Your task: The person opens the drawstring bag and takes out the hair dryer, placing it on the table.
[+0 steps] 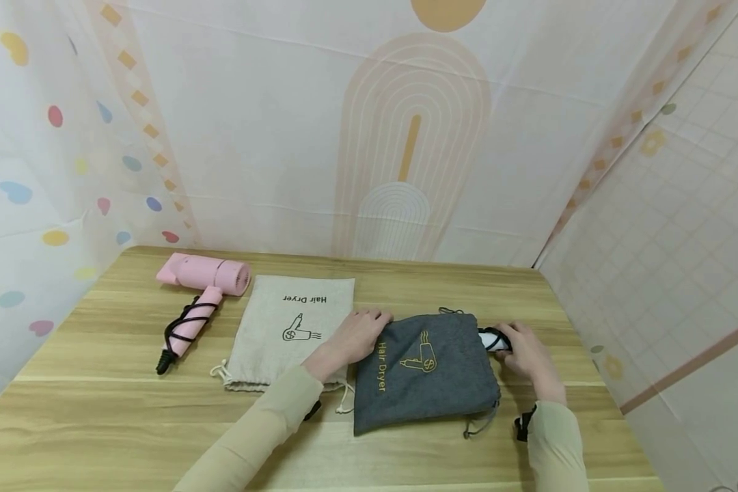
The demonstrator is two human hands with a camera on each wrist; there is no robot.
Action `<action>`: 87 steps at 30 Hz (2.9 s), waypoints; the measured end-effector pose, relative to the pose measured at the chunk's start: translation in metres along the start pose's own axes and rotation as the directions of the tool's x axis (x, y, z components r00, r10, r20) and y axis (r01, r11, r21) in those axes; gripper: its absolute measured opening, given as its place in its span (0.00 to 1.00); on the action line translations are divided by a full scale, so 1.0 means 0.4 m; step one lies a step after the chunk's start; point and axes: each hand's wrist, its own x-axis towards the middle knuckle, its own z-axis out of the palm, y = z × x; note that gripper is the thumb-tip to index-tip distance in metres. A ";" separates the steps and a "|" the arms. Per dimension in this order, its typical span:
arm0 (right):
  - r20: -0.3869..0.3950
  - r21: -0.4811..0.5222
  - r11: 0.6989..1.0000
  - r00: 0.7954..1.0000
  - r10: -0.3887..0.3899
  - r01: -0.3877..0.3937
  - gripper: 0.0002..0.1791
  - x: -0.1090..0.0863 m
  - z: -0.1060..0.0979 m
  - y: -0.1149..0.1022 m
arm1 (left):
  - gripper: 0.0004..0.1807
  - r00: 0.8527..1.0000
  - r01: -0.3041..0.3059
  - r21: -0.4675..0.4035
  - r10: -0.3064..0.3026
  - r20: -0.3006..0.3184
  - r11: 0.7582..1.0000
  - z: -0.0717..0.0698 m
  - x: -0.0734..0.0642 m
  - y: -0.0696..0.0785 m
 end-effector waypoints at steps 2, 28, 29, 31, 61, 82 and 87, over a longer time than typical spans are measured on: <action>-0.003 0.004 1.000 1.000 0.002 -0.002 0.23 0.000 -0.001 0.000 | 0.17 1.000 0.002 0.006 -0.002 -0.004 1.000 -0.004 -0.002 -0.001; -0.067 -0.010 0.999 0.997 0.033 -0.033 0.22 -0.032 -0.015 0.036 | 0.19 0.999 0.036 -0.049 -0.036 0.013 0.998 -0.021 -0.021 -0.028; -0.061 -0.007 0.999 0.997 0.038 -0.039 0.23 -0.033 -0.016 0.036 | 0.19 0.999 0.035 -0.047 -0.034 0.017 0.998 -0.021 -0.022 -0.028; -0.049 -0.004 0.999 0.998 0.050 -0.050 0.24 -0.036 -0.017 0.037 | 0.20 0.999 0.033 -0.044 -0.032 0.020 0.999 -0.021 -0.024 -0.029; -0.021 -0.018 0.998 0.998 0.063 -0.064 0.25 -0.031 -0.016 0.025 | 0.18 0.999 0.023 -0.050 -0.021 0.033 0.999 -0.015 -0.034 -0.024; -0.037 -0.090 0.988 0.992 0.122 -0.125 0.26 -0.056 -0.031 0.058 | 0.17 0.999 0.021 -0.059 -0.018 0.047 0.998 -0.018 -0.034 -0.029; -0.023 -0.098 0.985 0.990 0.139 -0.140 0.25 -0.057 -0.034 0.057 | 0.16 1.000 0.014 -0.029 -0.014 0.027 0.999 -0.015 -0.039 -0.020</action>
